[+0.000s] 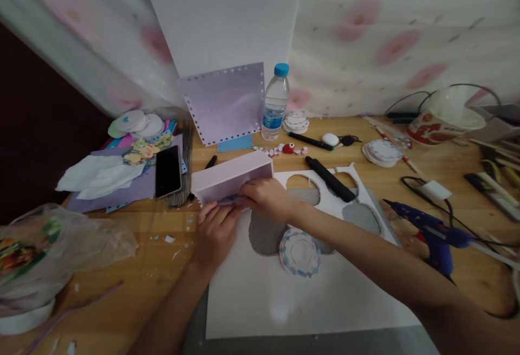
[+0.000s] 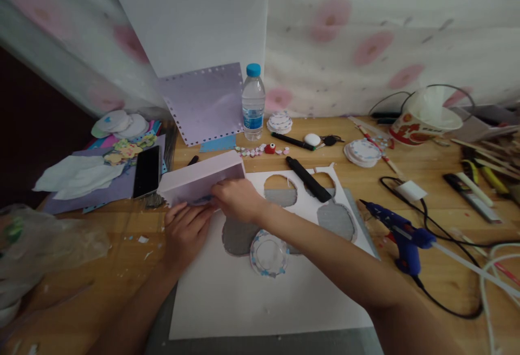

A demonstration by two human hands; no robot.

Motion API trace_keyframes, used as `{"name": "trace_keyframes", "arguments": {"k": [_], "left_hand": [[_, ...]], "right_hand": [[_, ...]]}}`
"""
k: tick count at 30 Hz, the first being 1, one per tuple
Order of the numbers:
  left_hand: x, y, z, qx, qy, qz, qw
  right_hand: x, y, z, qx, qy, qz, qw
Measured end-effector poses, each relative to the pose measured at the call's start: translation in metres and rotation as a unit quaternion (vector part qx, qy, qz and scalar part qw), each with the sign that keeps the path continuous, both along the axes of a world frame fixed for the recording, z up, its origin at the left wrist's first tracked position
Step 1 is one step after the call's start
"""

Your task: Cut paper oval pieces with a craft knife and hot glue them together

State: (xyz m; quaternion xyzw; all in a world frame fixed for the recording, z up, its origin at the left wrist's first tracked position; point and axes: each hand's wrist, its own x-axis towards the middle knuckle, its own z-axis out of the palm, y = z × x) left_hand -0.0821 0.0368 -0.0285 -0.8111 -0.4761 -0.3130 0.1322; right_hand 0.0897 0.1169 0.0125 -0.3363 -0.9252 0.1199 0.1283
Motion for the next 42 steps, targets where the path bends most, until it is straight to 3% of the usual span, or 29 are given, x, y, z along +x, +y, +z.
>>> {"name": "trace_keyframes", "arguments": {"k": [4, 8, 13, 16, 19, 23, 27, 30, 32, 36, 39, 42], "left_hand": [[-0.001, 0.0, -0.001, 0.002, -0.001, 0.0, 1.0], [-0.002, 0.0, 0.0, -0.007, -0.001, -0.005, 1.0], [-0.006, 0.006, 0.005, -0.011, 0.0, -0.016, 1.0], [-0.01, 0.014, 0.009, -0.011, -0.01, -0.027, 1.0], [-0.019, 0.029, 0.011, -0.026, -0.021, -0.04, 0.999], [-0.043, 0.057, 0.014, -0.075, -0.049, -0.067, 0.994], [-0.053, 0.067, 0.029, -0.083, -0.037, -0.064, 0.994], [-0.029, 0.052, 0.042, -0.051, -0.077, -0.033, 0.995], [-0.001, 0.038, 0.043, -0.074, -0.126, -0.058, 0.988], [0.054, 0.022, 0.023, -0.197, -0.146, -0.165, 0.955], [0.077, 0.028, 0.01, -0.234, -0.173, -0.185, 0.939], [0.085, 0.041, 0.009, -0.258, -0.181, -0.189, 0.93]], "right_hand": [[0.008, -0.001, 0.006, 0.017, 0.051, 0.004, 0.999], [0.031, -0.011, 0.02, 0.012, 0.166, -0.016, 0.986], [0.08, -0.037, 0.027, -0.063, 0.265, -0.126, 0.954], [0.11, -0.053, 0.014, -0.068, 0.277, -0.205, 0.936], [0.131, -0.066, -0.01, -0.058, 0.27, -0.251, 0.928], [0.139, -0.076, -0.041, -0.057, 0.242, -0.239, 0.939], [0.138, -0.08, -0.051, -0.054, 0.217, -0.226, 0.948], [0.139, -0.082, -0.051, -0.06, 0.221, -0.226, 0.947], [0.14, -0.084, -0.05, -0.066, 0.222, -0.221, 0.947], [0.141, -0.086, -0.048, -0.062, 0.239, -0.218, 0.944], [0.14, -0.086, -0.046, -0.049, 0.253, -0.213, 0.942], [0.139, -0.085, -0.044, -0.038, 0.25, -0.195, 0.948]]}}
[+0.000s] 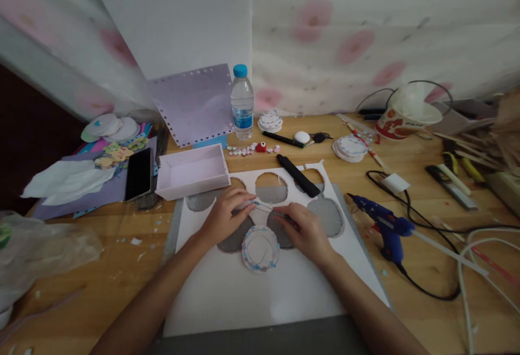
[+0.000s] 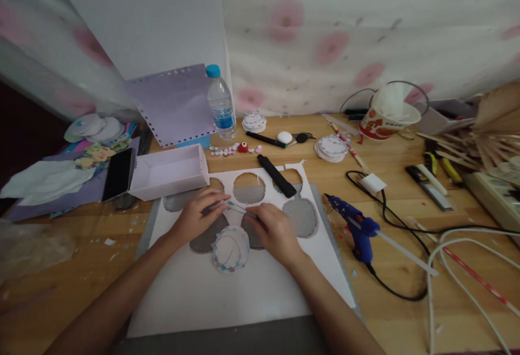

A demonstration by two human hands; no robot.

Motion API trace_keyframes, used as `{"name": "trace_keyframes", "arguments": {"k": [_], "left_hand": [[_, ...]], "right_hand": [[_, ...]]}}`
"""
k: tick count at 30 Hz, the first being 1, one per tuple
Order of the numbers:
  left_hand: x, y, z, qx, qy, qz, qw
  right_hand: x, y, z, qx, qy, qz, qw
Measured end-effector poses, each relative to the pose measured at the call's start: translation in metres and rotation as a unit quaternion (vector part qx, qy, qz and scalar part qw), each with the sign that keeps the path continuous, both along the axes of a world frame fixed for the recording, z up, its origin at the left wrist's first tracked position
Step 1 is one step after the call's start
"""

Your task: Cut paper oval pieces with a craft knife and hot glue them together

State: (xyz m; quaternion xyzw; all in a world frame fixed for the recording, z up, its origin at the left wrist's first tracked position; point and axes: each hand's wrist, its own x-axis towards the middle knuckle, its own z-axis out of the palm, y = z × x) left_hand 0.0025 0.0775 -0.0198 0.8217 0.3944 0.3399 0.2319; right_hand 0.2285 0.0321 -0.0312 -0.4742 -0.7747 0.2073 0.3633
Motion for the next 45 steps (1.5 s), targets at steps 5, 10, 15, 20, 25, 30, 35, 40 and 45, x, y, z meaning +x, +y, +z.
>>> {"name": "trace_keyframes", "arguments": {"k": [5, 10, 15, 20, 25, 30, 35, 40, 45], "left_hand": [[0.002, 0.017, 0.004, -0.011, 0.04, -0.044, 0.998], [0.001, 0.019, 0.002, -0.027, 0.03, -0.013, 0.999], [-0.002, 0.015, -0.001, -0.034, 0.011, -0.029, 0.999], [-0.005, 0.007, 0.0, -0.005, 0.034, -0.029, 0.999], [-0.011, -0.004, 0.002, 0.051, 0.155, -0.083, 0.983], [-0.017, -0.007, -0.002, 0.065, 0.16, -0.06, 0.983], [-0.016, -0.018, 0.004, 0.049, 0.082, -0.031, 0.995], [-0.005, -0.059, 0.026, 0.003, 0.055, 0.043, 0.998], [0.01, -0.086, 0.03, -0.025, 0.121, 0.032, 0.992]], "right_hand": [[-0.001, 0.0, 0.0, 0.013, -0.003, 0.003, 1.0], [0.001, 0.001, -0.003, -0.01, 0.01, -0.013, 1.0], [0.0, 0.001, -0.002, -0.032, 0.054, -0.026, 0.998], [-0.001, 0.0, 0.0, -0.041, 0.087, -0.071, 0.993], [0.0, 0.001, -0.005, -0.053, 0.101, -0.14, 0.984], [-0.002, 0.002, -0.008, -0.079, 0.107, -0.163, 0.978], [-0.001, 0.003, -0.007, -0.094, 0.116, -0.163, 0.975], [0.0, 0.003, -0.008, -0.089, 0.113, -0.183, 0.972], [0.001, 0.004, -0.012, -0.052, 0.049, -0.18, 0.981]]}}
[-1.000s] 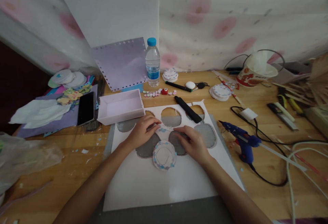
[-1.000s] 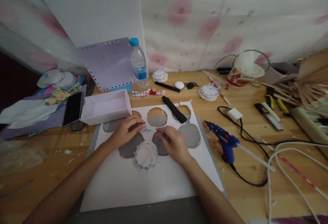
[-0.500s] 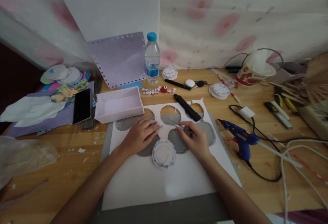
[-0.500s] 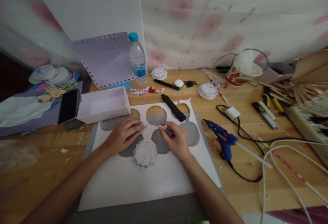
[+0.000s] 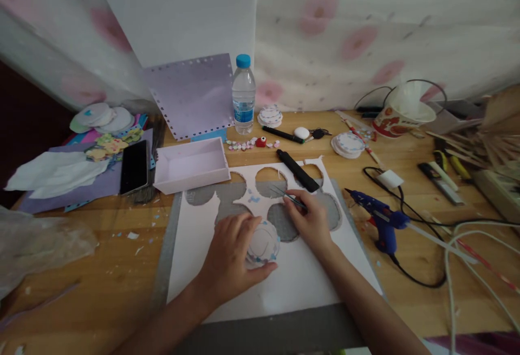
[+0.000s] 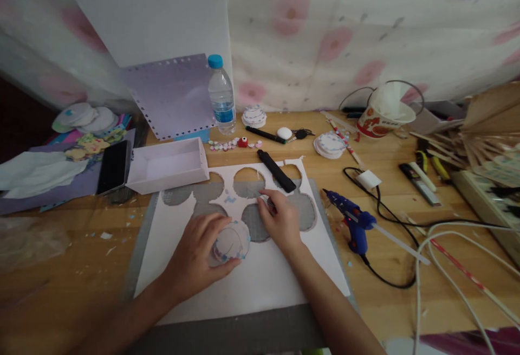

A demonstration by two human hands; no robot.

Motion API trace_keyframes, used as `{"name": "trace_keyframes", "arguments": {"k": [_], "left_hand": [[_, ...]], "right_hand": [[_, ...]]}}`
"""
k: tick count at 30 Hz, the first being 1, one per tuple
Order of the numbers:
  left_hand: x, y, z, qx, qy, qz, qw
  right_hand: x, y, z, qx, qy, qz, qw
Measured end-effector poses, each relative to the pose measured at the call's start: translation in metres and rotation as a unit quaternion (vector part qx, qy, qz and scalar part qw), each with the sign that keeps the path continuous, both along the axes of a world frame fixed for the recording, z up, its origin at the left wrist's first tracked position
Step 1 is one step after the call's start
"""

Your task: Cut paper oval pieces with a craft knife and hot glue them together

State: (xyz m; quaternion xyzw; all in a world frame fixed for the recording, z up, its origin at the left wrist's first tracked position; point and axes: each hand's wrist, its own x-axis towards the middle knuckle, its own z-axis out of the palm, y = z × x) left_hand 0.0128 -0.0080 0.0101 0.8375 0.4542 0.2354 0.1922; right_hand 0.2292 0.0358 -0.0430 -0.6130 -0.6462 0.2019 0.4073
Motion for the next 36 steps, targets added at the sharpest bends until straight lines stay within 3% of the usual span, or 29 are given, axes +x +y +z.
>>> {"name": "trace_keyframes", "arguments": {"k": [6, 9, 11, 14, 18, 36], "left_hand": [[-0.009, 0.01, -0.006, -0.082, -0.028, -0.051, 0.995], [-0.015, 0.014, -0.004, -0.114, -0.052, -0.043, 0.991], [-0.017, 0.016, -0.004, -0.121, -0.061, -0.041, 0.99], [-0.018, 0.017, -0.005, -0.111, -0.069, -0.053, 0.99], [-0.017, 0.019, -0.007, -0.097, -0.072, -0.065, 0.991], [-0.025, 0.026, -0.008, -0.098, -0.05, -0.097, 0.989]], "right_hand": [[0.001, 0.002, 0.005, 0.063, -0.156, -0.011, 0.986], [-0.002, -0.002, 0.016, 0.111, -0.144, -0.001, 0.983], [-0.008, -0.008, 0.024, 0.118, -0.089, 0.06, 0.987], [-0.018, -0.016, 0.034, 0.076, -0.004, 0.16, 0.984], [-0.026, -0.02, 0.037, 0.012, 0.02, 0.217, 0.976], [-0.024, -0.019, 0.036, -0.063, 0.025, 0.247, 0.967]]}}
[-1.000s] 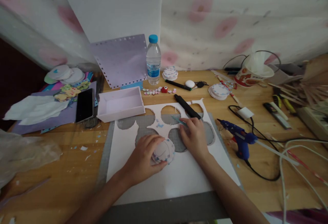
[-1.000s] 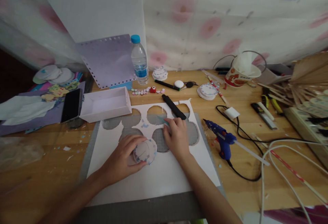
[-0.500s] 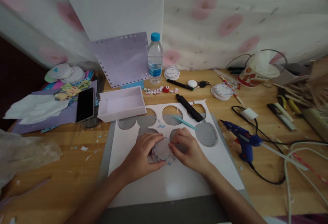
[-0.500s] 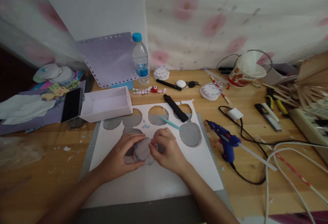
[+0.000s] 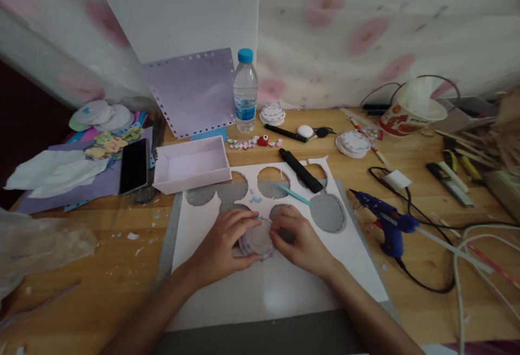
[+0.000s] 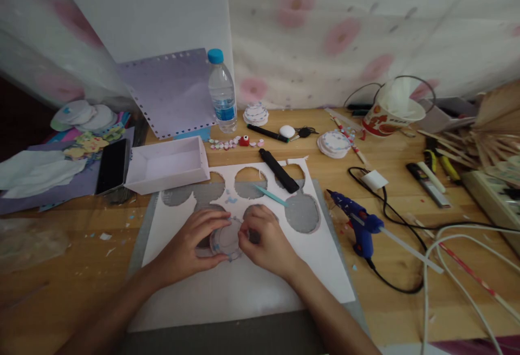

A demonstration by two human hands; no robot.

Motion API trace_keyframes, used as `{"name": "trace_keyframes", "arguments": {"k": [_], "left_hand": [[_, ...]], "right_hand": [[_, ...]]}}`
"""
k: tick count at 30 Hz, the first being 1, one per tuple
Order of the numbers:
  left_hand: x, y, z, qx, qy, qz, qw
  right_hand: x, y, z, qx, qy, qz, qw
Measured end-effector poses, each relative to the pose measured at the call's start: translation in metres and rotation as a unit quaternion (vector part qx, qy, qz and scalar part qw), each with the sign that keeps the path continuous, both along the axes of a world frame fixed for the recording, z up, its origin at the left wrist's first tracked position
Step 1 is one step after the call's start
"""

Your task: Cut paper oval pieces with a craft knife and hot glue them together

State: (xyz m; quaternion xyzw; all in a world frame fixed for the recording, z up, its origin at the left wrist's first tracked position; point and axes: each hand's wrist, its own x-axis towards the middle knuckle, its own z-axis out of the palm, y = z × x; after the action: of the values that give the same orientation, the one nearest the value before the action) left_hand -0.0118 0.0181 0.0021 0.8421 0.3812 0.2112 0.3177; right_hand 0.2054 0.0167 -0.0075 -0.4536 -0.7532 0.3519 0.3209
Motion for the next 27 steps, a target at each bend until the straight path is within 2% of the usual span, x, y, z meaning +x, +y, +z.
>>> {"name": "trace_keyframes", "arguments": {"k": [3, 8, 12, 17, 19, 24, 27], "left_hand": [[-0.001, 0.0, 0.001, -0.031, -0.021, 0.012, 0.999], [0.003, -0.001, -0.001, -0.069, -0.083, 0.099, 0.989], [0.007, -0.002, -0.004, -0.109, -0.123, 0.141, 0.976], [0.009, 0.0, -0.007, -0.181, -0.124, 0.172, 0.96], [0.009, -0.001, -0.006, -0.176, -0.116, 0.182, 0.961], [0.012, -0.006, 0.004, -0.103, -0.073, 0.221, 0.967], [0.013, -0.008, 0.013, -0.117, -0.069, 0.215, 0.967]], "right_hand": [[0.001, 0.0, -0.001, -0.02, 0.022, 0.002, 1.0], [0.002, 0.001, -0.001, -0.054, 0.052, -0.011, 0.997], [0.003, 0.001, -0.002, -0.065, 0.06, -0.019, 0.996], [0.002, 0.002, -0.003, -0.065, 0.059, -0.015, 0.996], [0.001, 0.001, -0.002, -0.067, 0.057, -0.014, 0.996], [0.001, 0.001, -0.002, -0.068, 0.057, -0.019, 0.996], [0.001, 0.0, -0.001, -0.061, 0.055, -0.012, 0.997]]}}
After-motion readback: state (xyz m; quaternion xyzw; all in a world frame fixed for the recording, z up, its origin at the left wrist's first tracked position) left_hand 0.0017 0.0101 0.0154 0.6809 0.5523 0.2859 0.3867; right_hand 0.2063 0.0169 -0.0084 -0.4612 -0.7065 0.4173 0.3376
